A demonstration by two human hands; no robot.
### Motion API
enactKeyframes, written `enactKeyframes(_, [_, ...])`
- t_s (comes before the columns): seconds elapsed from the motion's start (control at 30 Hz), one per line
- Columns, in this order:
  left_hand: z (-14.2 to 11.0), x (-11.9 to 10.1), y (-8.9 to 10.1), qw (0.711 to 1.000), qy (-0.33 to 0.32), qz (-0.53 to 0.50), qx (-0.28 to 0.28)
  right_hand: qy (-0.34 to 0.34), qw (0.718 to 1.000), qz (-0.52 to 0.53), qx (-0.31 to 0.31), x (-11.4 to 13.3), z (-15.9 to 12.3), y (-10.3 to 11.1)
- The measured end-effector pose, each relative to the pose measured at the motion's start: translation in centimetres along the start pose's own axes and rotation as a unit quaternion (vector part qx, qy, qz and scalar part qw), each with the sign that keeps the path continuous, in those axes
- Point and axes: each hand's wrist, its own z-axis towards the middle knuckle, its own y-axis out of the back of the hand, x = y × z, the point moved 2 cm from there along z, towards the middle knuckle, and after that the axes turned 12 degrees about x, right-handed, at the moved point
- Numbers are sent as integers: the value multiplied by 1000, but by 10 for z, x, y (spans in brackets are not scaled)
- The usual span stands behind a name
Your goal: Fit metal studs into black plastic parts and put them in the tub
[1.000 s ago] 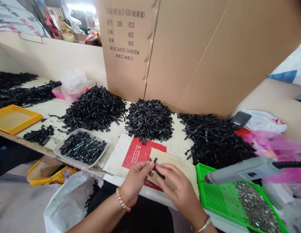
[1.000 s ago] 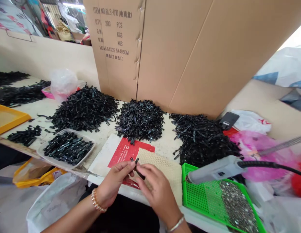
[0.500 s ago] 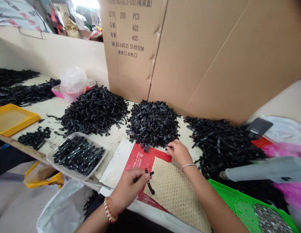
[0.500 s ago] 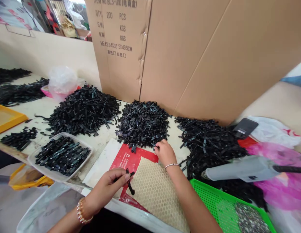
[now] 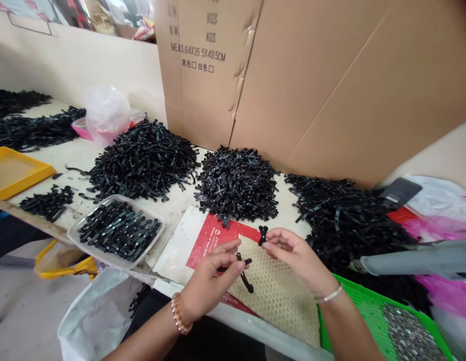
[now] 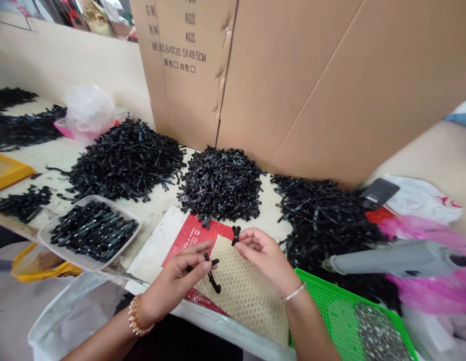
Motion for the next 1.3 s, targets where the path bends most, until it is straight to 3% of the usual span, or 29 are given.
enactKeyframes(0.13, [-10, -12, -14, 999, -19, 0, 47, 6, 994, 96, 50, 8, -39, -37])
enactKeyframes(0.27, [-24, -16, -26, 995, 19, -28, 95, 7, 987, 156, 43, 3, -57, -53])
enactKeyframes(0.4, [-35, -20, -30, 993, 31, -8, 112, 1, 987, 155, 37, 2, -66, -57])
enactKeyframes(0.6, [-42, -24, -30, 995, 13, 41, 91, 28, 992, 119, 42, 3, -77, -58])
enactKeyframes(0.77, [-48, -27, -30, 987, 11, 115, 113, -16, 972, 217, 92, -6, -81, -57])
enactKeyframes(0.97, [-49, -30, -32, 980, 17, 134, 147, -21, 961, 217, 169, -6, -78, -59])
enactKeyframes(1.13, [-52, -23, -32, 986, 67, 67, 137, -6, 963, 250, 99, -13, -74, -57])
enactKeyframes(1.3, [-55, -18, -36, 975, 127, -97, 156, 16, 969, 244, 39, -11, -72, -54])
